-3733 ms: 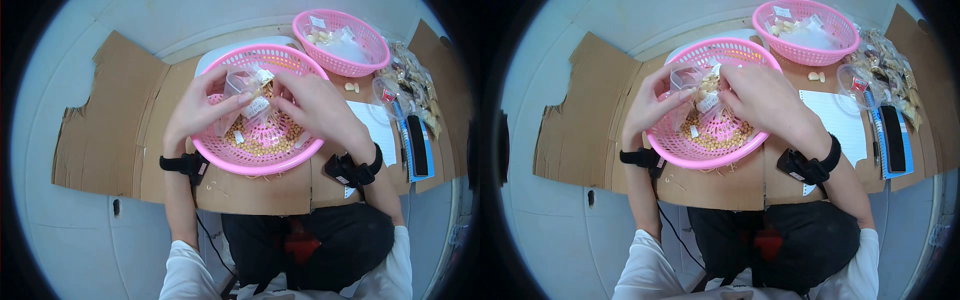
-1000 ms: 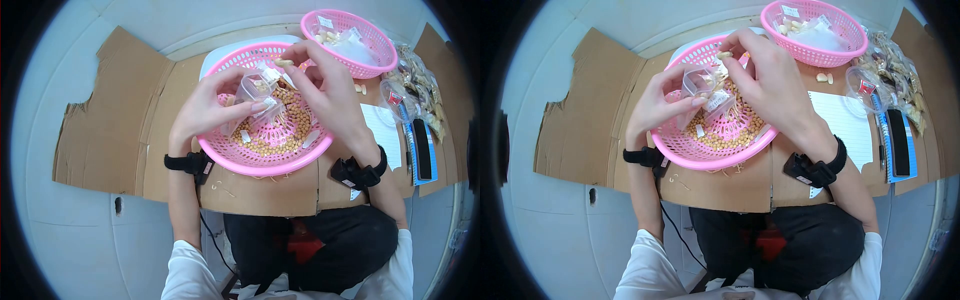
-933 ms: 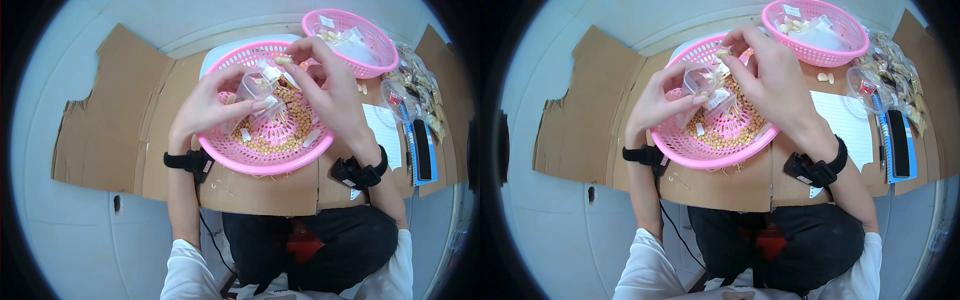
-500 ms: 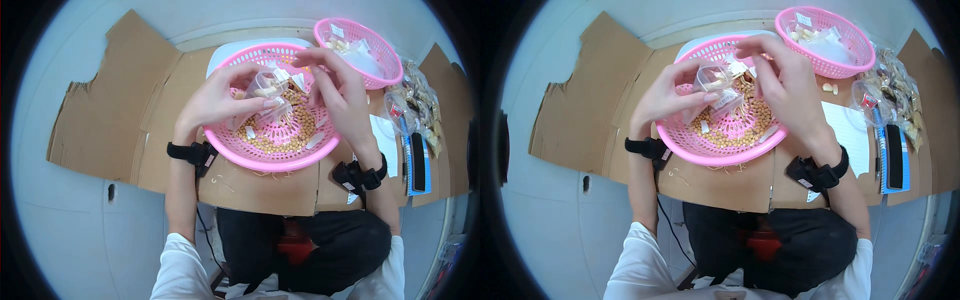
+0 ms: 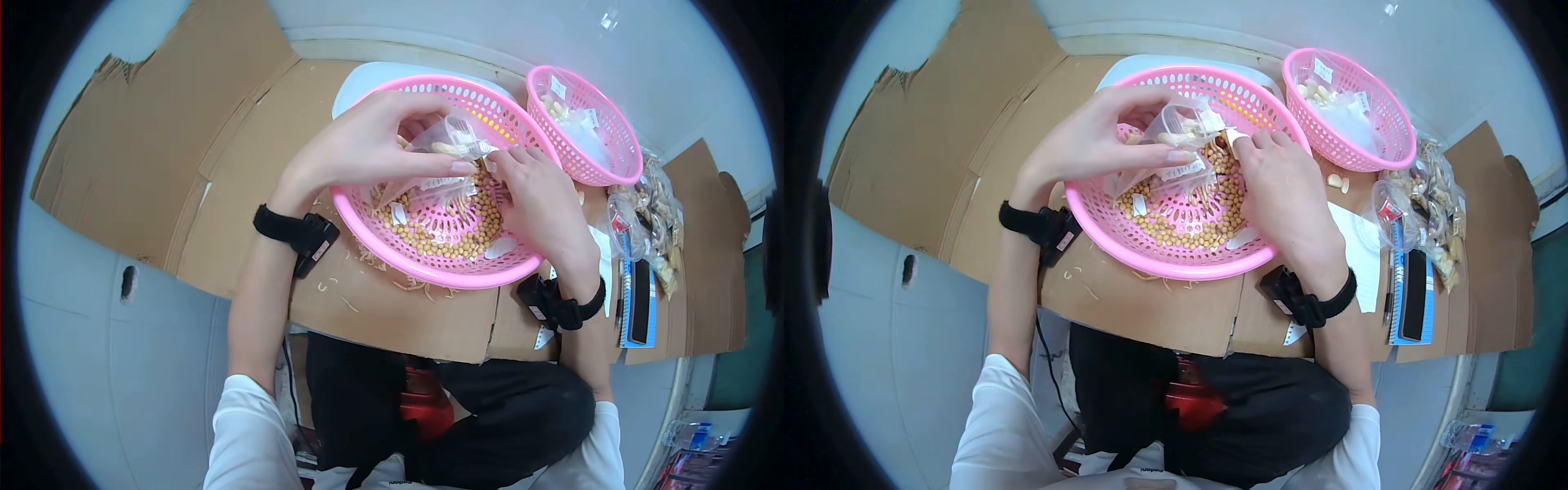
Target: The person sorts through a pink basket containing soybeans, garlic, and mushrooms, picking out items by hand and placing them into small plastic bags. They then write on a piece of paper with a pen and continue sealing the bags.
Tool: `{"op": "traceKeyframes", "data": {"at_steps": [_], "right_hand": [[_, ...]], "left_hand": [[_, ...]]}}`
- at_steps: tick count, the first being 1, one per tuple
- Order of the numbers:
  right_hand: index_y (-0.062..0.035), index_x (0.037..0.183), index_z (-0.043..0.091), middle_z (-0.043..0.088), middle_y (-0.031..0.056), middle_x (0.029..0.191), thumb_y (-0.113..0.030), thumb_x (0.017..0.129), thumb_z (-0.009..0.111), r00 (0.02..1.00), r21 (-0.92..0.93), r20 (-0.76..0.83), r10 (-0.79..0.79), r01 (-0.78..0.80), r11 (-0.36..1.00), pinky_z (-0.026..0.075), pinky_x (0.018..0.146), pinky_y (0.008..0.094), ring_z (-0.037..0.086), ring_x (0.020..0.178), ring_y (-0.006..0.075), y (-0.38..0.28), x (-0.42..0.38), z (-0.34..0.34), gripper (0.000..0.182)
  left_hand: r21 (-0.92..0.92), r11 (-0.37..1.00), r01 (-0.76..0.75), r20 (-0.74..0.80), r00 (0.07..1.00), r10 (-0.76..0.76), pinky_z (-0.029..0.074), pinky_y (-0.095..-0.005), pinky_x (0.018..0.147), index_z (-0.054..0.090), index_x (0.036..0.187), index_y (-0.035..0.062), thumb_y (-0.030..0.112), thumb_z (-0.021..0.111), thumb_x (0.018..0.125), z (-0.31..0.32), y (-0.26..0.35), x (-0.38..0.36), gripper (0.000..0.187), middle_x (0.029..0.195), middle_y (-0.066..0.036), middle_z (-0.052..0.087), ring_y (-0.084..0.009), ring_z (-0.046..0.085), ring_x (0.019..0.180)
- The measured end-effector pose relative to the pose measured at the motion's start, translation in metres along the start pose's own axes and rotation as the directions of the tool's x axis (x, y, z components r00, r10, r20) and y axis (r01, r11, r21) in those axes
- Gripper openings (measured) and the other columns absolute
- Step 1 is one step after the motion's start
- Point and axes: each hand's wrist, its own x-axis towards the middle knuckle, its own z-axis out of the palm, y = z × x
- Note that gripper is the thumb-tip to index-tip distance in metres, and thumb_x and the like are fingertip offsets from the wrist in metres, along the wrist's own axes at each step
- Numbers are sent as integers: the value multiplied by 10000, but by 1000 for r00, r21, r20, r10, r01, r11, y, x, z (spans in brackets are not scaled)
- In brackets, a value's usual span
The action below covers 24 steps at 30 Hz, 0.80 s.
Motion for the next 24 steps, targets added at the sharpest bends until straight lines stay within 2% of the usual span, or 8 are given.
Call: {"op": "traceKeyframes", "data": {"at_steps": [2, 4, 9, 13, 16, 18, 21, 24], "right_hand": [[26, 1078, 668, 719, 185, 1020, 61, 749, 692, 995, 36, 78, 66, -69, 997, 565, 890, 484, 691, 1041, 379, -6, 2, -8, 332], [26, 1083, 657, 726, 188, 1010, 62, 754, 682, 995, 77, 85, 58, -65, 995, 562, 886, 495, 697, 1023, 390, -8, 2, -12, 332], [6, 1188, 633, 703, 192, 1006, -13, 846, 705, 991, 426, 64, 114, -130, 895, 555, 841, 495, 707, 951, 386, -7, 7, -18, 350], [-12, 1226, 653, 675, 172, 989, -76, 896, 737, 979, 469, -113, 168, -96, 878, 560, 833, 460, 710, 909, 352, -8, 6, -16, 346], [-1, 1161, 696, 649, 142, 974, -92, 927, 747, 971, 483, -143, 190, -99, 870, 570, 810, 409, 712, 890, 299, -2, 5, -12, 257], [19, 1069, 720, 682, 129, 941, -77, 943, 743, 949, 667, -168, 266, -89, 740, 574, 757, 382, 718, 827, 249, -3, 5, -10, 161], [24, 1038, 723, 712, 105, 856, -114, 995, 725, 921, 725, -247, 303, -32, 688, 560, 688, 343, 706, 736, 201, -4, 7, -7, 145], [26, 1027, 704, 716, 93, 778, -165, 1041, 700, 910, 810, -141, 390, -120, 574, 522, 628, 337, 665, 667, 161, -8, 7, -11, 192]], "left_hand": [[-2, 999, -32, 1, 999, 32, 535, -303, 796, 705, 1297, 46, 354, 878, 889, -1, 3, -2, 539, 936, -39, 703, -125, 625, 852], [-14, 992, 127, 80, 989, -126, 557, -356, 1009, 653, 1395, 26, 231, 845, 896, -4, 13, -1, 572, 1224, -106, 735, -194, 695, 1151], [13, 996, 91, 99, 991, -92, 560, -364, 1000, 660, 1362, 22, 223, 847, 888, -3, 8, -1, 548, 1205, -101, 738, -189, 699, 1125], [-16, 992, 125, 117, 986, -122, 555, -357, 996, 665, 1351, 24, 217, 846, 884, -4, 14, 1, 537, 1194, -104, 733, -186, 698, 1111], [-31, 987, 156, 99, 983, -152, 551, -355, 996, 665, 1357, 28, 215, 838, 884, -2, 13, 0, 538, 1197, -99, 726, -187, 697, 1111], [-6, 991, 137, 85, 987, -136, 551, -356, 996, 664, 1363, 29, 215, 835, 882, -2, 14, -1, 544, 1200, -95, 723, -187, 697, 1112], [13, 993, 117, 75, 990, -118, 551, -357, 995, 662, 1375, 31, 218, 832, 878, -2, 11, -1, 558, 1203, -91, 722, -186, 696, 1112], [17, 991, 132, 66, 989, -133, 552, -357, 993, 659, 1383, 30, 215, 831, 874, -2, 6, -1, 569, 1201, -92, 725, -183, 694, 1106]]}}
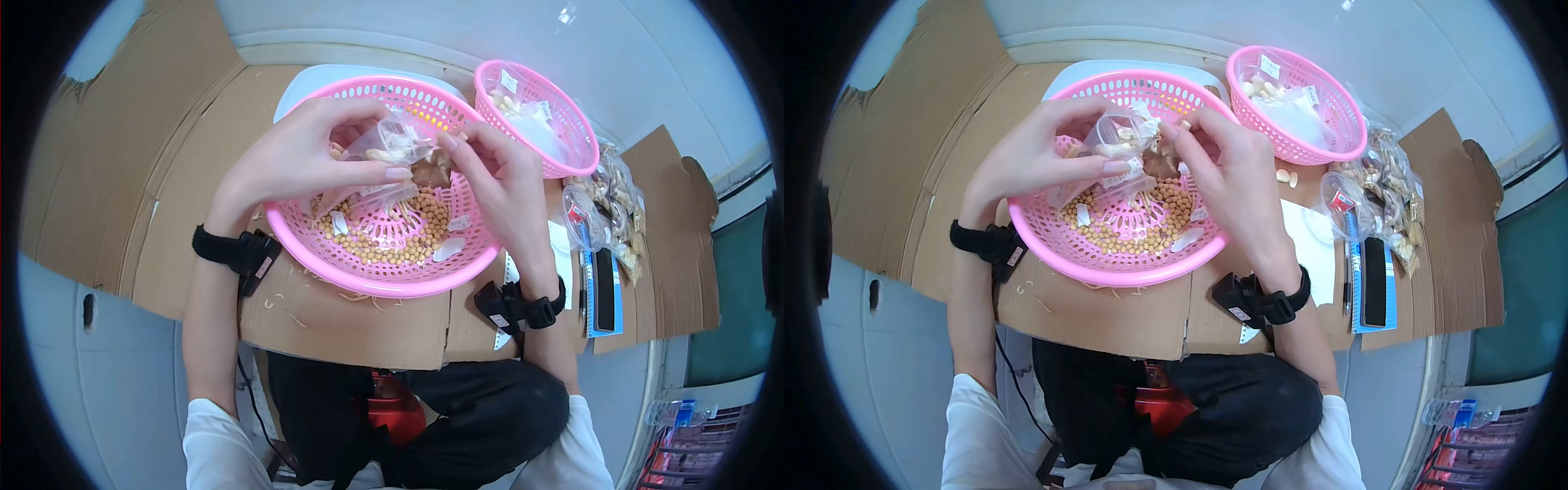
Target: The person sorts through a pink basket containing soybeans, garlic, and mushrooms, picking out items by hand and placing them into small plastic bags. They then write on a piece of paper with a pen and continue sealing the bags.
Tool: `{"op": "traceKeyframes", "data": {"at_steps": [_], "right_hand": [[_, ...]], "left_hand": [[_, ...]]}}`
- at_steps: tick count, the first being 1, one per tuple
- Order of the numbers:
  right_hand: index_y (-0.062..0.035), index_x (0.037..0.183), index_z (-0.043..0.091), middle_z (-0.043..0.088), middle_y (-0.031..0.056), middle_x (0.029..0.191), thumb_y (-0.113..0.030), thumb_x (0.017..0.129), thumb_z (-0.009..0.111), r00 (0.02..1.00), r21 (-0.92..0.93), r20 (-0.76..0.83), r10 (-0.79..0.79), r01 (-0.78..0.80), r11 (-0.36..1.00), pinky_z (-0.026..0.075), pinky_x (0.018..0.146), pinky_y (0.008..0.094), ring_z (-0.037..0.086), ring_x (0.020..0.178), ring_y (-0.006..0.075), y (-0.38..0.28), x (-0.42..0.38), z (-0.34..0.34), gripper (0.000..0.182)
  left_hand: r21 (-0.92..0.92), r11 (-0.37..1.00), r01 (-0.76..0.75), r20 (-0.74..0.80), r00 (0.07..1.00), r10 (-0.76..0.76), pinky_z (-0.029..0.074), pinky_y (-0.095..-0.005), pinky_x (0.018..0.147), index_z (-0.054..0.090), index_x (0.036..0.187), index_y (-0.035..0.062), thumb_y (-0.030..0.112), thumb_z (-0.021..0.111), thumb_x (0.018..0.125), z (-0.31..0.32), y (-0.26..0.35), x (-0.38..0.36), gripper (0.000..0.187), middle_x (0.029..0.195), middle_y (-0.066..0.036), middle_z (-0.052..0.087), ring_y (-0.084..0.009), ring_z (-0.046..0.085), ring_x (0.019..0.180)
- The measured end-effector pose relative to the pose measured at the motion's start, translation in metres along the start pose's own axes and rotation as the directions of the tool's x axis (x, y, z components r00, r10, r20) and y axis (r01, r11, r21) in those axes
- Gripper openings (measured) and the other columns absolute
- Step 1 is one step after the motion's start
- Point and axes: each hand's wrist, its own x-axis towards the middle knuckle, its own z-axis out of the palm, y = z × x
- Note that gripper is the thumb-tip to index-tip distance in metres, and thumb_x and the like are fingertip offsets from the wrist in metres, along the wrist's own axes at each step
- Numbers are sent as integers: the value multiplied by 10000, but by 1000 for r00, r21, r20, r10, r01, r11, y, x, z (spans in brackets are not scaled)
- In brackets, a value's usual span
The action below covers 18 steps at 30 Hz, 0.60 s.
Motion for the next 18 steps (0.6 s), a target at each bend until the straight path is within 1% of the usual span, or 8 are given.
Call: {"op": "traceKeyframes", "data": {"at_steps": [3, 5, 7, 8, 10, 14, 16, 18], "right_hand": [[19, 1027, 684, 684, 89, 726, -203, 1074, 669, 998, -46, 11, 54, -53, 998, 474, 595, 325, 607, 634, 132, -3, 1, -3, 228], [19, 1036, 673, 673, 94, 713, -205, 1081, 659, 1000, -82, -11, -1, 0, 997, 461, 586, 329, 582, 616, 126, -1, 1, -2, 229], [19, 1046, 663, 661, 99, 700, -206, 1089, 648, 998, -112, -27, -48, 45, 993, 449, 578, 333, 558, 599, 120, 5, 2, 1, 229], [15, 1077, 658, 651, 99, 691, -203, 1097, 632, 997, -68, -37, -61, 58, 996, 448, 579, 330, 552, 589, 122, 8, 2, 2, 221], [10, 1107, 652, 641, 99, 683, -201, 1106, 616, 997, -26, -38, -72, 71, 997, 447, 580, 327, 546, 580, 123, 7, 2, 2, 214], [13, 1151, 627, 647, 95, 698, -195, 1117, 592, 1000, 10, -29, 10, -9, 1000, 475, 569, 323, 582, 582, 125, -3, 1, 2, 213], [15, 1157, 620, 654, 92, 700, -195, 1120, 585, 999, 24, -35, 30, -30, 999, 488, 562, 317, 610, 583, 125, -3, 1, 1, 216], [30, 1100, 621, 669, 76, 713, -207, 1126, 576, 998, 125, -22, 52, -49, 991, 509, 545, 303, 666, 594, 128, 1, 0, 1, 242]], "left_hand": [[-3, 1000, 3, 6, 1000, -3, 552, -354, 989, 661, 1380, 27, 206, 828, 870, 1, -2, -2, 566, 1200, -94, 728, -178, 691, 1099], [4, 1000, -23, 19, 1000, 23, 552, -352, 986, 663, 1376, 25, 201, 826, 869, -3, 4, 1, 561, 1200, -96, 729, -176, 690, 1095], [-30, 997, 69, 36, 997, -68, 551, -349, 976, 675, 1355, 22, 192, 822, 866, -3, 8, 0, 538, 1201, -94, 727, -175, 691, 1083], [-28, 997, 68, 33, 997, -67, 551, -349, 976, 675, 1355, 22, 192, 822, 866, -3, 7, 0, 538, 1201, -94, 727, -175, 691, 1083], [0, 1000, -27, 14, 1000, 27, 554, -349, 962, 674, 1349, 20, 188, 824, 866, 0, 2, 0, 533, 1171, -100, 734, -177, 695, 1062], [26, 1000, -13, 11, 1000, 13, 553, -350, 969, 666, 1356, 20, 181, 820, 868, -3, 7, 0, 536, 1173, -101, 734, -178, 695, 1071], [-11, 998, 56, 56, 997, -56, 548, -356, 988, 661, 1366, 21, 191, 824, 867, -3, 9, 0, 552, 1201, -108, 729, -180, 689, 1105], [-6, 999, 49, 45, 998, -48, 545, -360, 999, 660, 1367, 18, 194, 824, 864, -3, 6, 1, 558, 1222, -111, 725, -185, 687, 1122]]}}
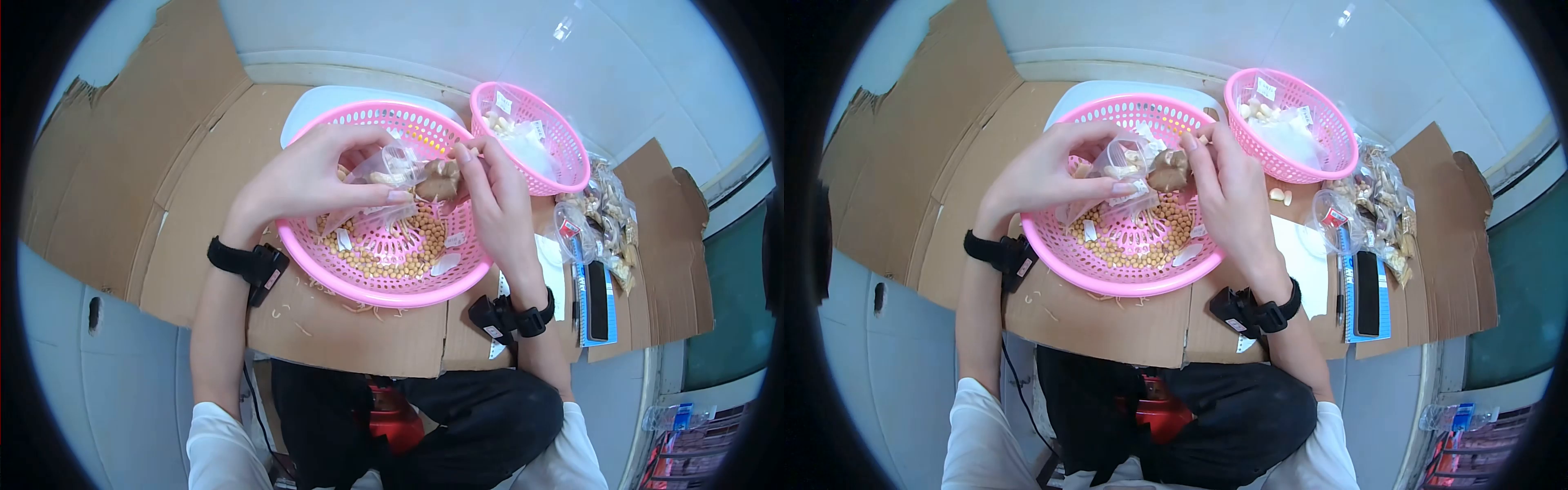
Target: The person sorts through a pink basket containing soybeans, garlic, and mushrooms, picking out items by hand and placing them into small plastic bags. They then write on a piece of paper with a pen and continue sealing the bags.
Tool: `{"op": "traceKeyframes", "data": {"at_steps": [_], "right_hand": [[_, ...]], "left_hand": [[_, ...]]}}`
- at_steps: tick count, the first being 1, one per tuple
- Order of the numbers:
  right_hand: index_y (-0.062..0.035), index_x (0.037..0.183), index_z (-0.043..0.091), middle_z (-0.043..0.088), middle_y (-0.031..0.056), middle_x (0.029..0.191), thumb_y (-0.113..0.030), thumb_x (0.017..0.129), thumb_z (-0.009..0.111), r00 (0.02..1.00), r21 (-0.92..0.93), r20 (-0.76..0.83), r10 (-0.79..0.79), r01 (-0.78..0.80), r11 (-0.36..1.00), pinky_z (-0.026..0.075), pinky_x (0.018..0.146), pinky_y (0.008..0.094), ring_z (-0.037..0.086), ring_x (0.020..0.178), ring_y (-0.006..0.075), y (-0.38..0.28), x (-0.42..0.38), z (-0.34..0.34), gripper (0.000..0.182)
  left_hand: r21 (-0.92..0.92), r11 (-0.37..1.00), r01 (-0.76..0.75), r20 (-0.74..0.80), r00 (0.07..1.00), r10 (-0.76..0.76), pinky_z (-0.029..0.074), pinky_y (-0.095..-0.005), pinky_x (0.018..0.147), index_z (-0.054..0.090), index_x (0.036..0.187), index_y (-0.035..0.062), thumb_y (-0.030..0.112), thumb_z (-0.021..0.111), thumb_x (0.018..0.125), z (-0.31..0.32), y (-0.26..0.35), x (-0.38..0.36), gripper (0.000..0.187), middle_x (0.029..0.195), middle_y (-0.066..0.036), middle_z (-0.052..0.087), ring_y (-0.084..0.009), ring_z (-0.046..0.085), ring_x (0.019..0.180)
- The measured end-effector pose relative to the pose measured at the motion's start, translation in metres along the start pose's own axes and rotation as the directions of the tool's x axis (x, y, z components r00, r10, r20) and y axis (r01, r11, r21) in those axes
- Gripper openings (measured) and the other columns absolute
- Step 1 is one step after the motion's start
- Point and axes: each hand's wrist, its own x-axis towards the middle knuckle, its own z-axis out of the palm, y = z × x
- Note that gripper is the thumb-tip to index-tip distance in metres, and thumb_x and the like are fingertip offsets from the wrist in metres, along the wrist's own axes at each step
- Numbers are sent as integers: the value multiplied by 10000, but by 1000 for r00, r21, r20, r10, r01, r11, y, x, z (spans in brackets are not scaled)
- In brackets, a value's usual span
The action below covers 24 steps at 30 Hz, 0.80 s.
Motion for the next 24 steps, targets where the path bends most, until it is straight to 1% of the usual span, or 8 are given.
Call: {"op": "traceKeyframes", "data": {"at_steps": [2, 4, 6, 7, 9, 10, 12, 24], "right_hand": [[27, 1073, 623, 664, 64, 697, -217, 1128, 578, 1000, 0, -24, -20, 20, 1000, 506, 536, 295, 681, 599, 124, -1, 1, 2, 254], [24, 1046, 626, 658, 53, 681, -226, 1130, 579, 998, -4, -44, -36, 36, 999, 504, 527, 286, 695, 605, 120, -4, -1, 2, 268], [1, 981, 649, 650, 27, 643, -250, 1124, 605, 997, 46, -39, 61, -59, 997, 458, 498, 260, 646, 570, 81, -9, -1, 1, 291], [1, 981, 649, 650, 27, 643, -250, 1124, 605, 997, 46, -40, 60, -58, 997, 458, 498, 260, 646, 570, 81, -12, -1, 0, 291], [-19, 908, 671, 644, 3, 621, -269, 1114, 632, 996, -14, -34, 84, -84, 996, 401, 479, 238, 562, 536, 37, -15, -2, -4, 327], [-19, 908, 671, 644, 3, 621, -269, 1114, 632, 996, -14, -35, 85, -86, 996, 401, 479, 238, 562, 536, 37, -14, -1, -4, 327], [-20, 836, 678, 638, -15, 622, -281, 1104, 652, 997, 51, -74, 35, -31, 998, 357, 476, 230, 485, 522, 18, -12, 0, -3, 375], [-27, 757, 660, 562, -34, 569, -296, 1091, 677, 996, 27, -78, 53, -51, 998, 317, 476, 248, 443, 520, 18, -11, 0, -4, 430]], "left_hand": [[-1, 1000, -1, -14, 1000, 1, 542, -365, 1010, 660, 1368, 16, 198, 824, 860, 0, -1, -1, 563, 1244, -114, 721, -191, 685, 1139], [42, 998, -53, -4, 999, 53, 544, -371, 1018, 652, 1379, 7, 196, 822, 857, 0, 2, -1, 581, 1246, -125, 724, -206, 688, 1150], [58, 998, -40, -13, 999, 41, 543, -371, 1023, 650, 1382, 2, 191, 816, 859, 1, 2, -1, 581, 1249, -125, 724, -211, 689, 1154], [76, 997, -25, -21, 999, 27, 543, -372, 1028, 648, 1384, -4, 187, 810, 860, 0, 2, -1, 581, 1251, -126, 723, -216, 690, 1158], [79, 996, -44, -20, 999, 46, 544, -373, 1029, 647, 1388, -1, 186, 808, 861, 0, 0, -1, 582, 1252, -124, 724, -216, 692, 1155], [81, 995, -62, -18, 998, 64, 546, -373, 1030, 646, 1392, 2, 185, 806, 862, 0, 0, -1, 583, 1252, -123, 724, -217, 695, 1152], [74, 996, -41, -12, 999, 42, 549, -374, 1028, 647, 1394, 9, 183, 806, 861, 0, 2, 0, 583, 1250, -121, 725, -216, 700, 1143], [62, 998, -3, -8, 1000, 3, 571, -392, 1003, 660, 1392, 33, 213, 830, 867, 1, -1, 0, 581, 1185, -116, 746, -217, 721, 1096]]}}
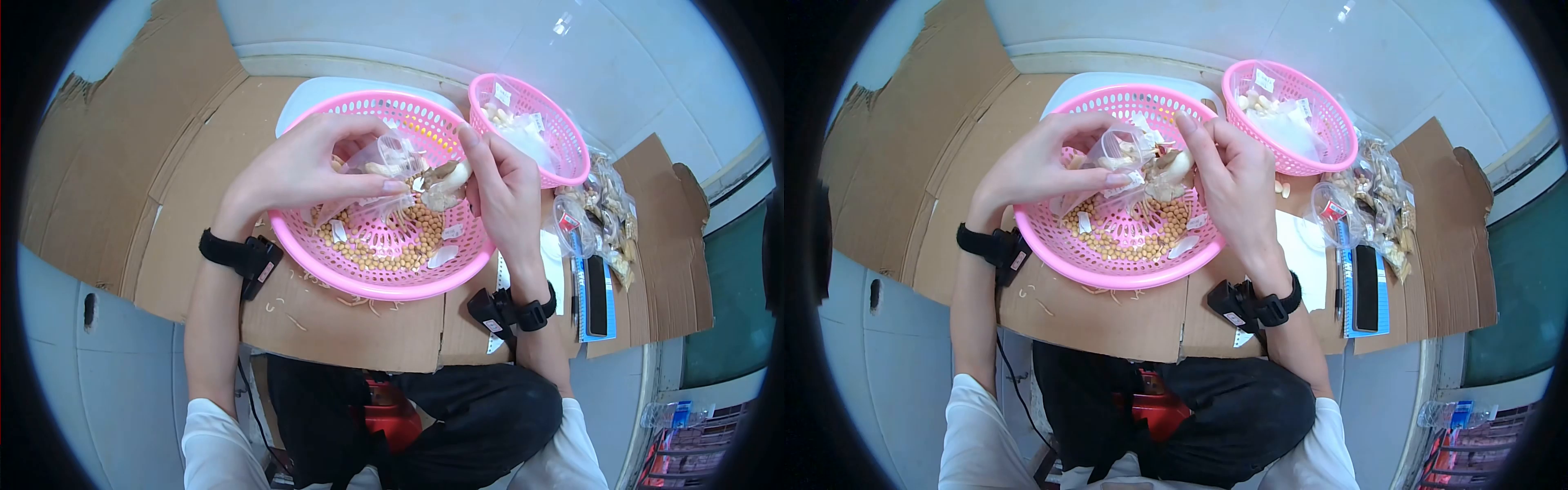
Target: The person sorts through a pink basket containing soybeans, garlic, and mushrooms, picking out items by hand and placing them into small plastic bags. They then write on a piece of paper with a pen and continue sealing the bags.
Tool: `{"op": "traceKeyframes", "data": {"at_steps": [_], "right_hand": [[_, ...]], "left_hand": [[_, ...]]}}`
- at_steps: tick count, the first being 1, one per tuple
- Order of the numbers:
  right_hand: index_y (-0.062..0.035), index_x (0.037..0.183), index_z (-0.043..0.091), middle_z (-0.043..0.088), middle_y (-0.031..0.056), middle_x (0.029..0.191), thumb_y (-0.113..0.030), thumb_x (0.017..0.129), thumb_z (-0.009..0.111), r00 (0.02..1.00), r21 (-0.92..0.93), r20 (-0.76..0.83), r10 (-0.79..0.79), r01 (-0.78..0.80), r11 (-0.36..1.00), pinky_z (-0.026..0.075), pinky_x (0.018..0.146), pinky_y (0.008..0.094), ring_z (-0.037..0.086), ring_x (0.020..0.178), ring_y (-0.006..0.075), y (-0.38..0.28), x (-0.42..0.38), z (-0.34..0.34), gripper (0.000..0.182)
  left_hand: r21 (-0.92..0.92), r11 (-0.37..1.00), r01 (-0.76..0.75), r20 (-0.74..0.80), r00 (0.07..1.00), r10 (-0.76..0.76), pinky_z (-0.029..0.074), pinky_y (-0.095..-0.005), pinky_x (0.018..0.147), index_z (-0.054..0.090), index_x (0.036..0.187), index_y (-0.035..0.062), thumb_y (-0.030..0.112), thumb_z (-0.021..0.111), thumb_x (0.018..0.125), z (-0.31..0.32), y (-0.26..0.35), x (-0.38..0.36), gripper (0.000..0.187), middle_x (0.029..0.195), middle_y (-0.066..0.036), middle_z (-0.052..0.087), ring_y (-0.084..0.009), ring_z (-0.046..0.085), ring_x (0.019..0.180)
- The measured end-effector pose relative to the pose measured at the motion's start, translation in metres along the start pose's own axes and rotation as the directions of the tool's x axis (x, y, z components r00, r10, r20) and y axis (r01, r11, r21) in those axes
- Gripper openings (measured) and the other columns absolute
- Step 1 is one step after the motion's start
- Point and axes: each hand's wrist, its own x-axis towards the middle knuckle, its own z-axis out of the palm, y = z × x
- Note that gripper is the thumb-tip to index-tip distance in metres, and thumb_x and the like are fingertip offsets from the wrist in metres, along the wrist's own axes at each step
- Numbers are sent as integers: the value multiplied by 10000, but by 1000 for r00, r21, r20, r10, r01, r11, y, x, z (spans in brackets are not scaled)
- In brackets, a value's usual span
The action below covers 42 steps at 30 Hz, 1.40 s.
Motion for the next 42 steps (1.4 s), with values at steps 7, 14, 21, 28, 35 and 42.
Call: {"op": "traceKeyframes", "data": {"at_steps": [7, 14, 21, 28, 35, 42], "right_hand": [[-34, 780, 656, 503, -59, 553, -297, 1107, 650, 1000, 12, 10, 12, -12, 1000, 309, 466, 253, 424, 506, 18, 3, 1, -2, 420], [-31, 996, 681, 579, -53, 763, -224, 1140, 576, 996, 197, -35, -79, 84, 977, 336, 548, 198, 468, 641, 6, 4, 2, 0, 263], [-10, 1100, 697, 618, -47, 836, -154, 1125, 589, 985, 218, -61, -159, 169, 961, 409, 615, 205, 519, 716, 18, 5, 2, 1, 181], [23, 1125, 707, 745, 47, 959, -75, 1044, 685, 973, 127, 71, -220, 210, 969, 587, 761, 258, 728, 864, 113, 2, 0, 4, 129], [23, 1025, 756, 795, 100, 937, -65, 944, 795, 940, -42, 230, -252, 269, 962, 615, 762, 275, 783, 856, 154, -2, -3, -2, 126], [7, 1052, 776, 796, 86, 898, -51, 919, 807, 923, -100, 299, -242, 282, 954, 586, 677, 266, 752, 737, 135, -5, -4, 1, 148]], "left_hand": [[3, 999, -40, -16, 999, 40, 575, -386, 987, 664, 1391, 32, 223, 840, 871, 0, -3, 0, 581, 1188, -120, 749, -215, 722, 1085], [8, 1000, -8, 22, 1000, 7, 570, -373, 987, 669, 1378, 31, 220, 853, 861, 0, 6, -2, 581, 1205, -118, 742, -203, 720, 1087], [26, 998, -60, 2, 998, 60, 556, -378, 1021, 666, 1362, 14, 207, 869, 851, 2, 5, -4, 582, 1222, -117, 734, -207, 710, 1119], [0, 999, -32, 25, 999, 32, 552, -372, 1017, 680, 1337, 29, 225, 894, 835, 1, 5, -3, 580, 1204, -103, 740, -201, 699, 1126], [-10, 999, -52, 39, 998, 52, 556, -365, 990, 725, 1262, 28, 234, 927, 793, 1, 5, -2, 550, 1209, -82, 739, -200, 694, 1111], [11, 993, -113, 26, 993, 113, 560, -379, 1004, 739, 1267, 13, 246, 951, 764, 2, 0, -3, 593, 1232, -101, 732, -218, 693, 1124]]}}
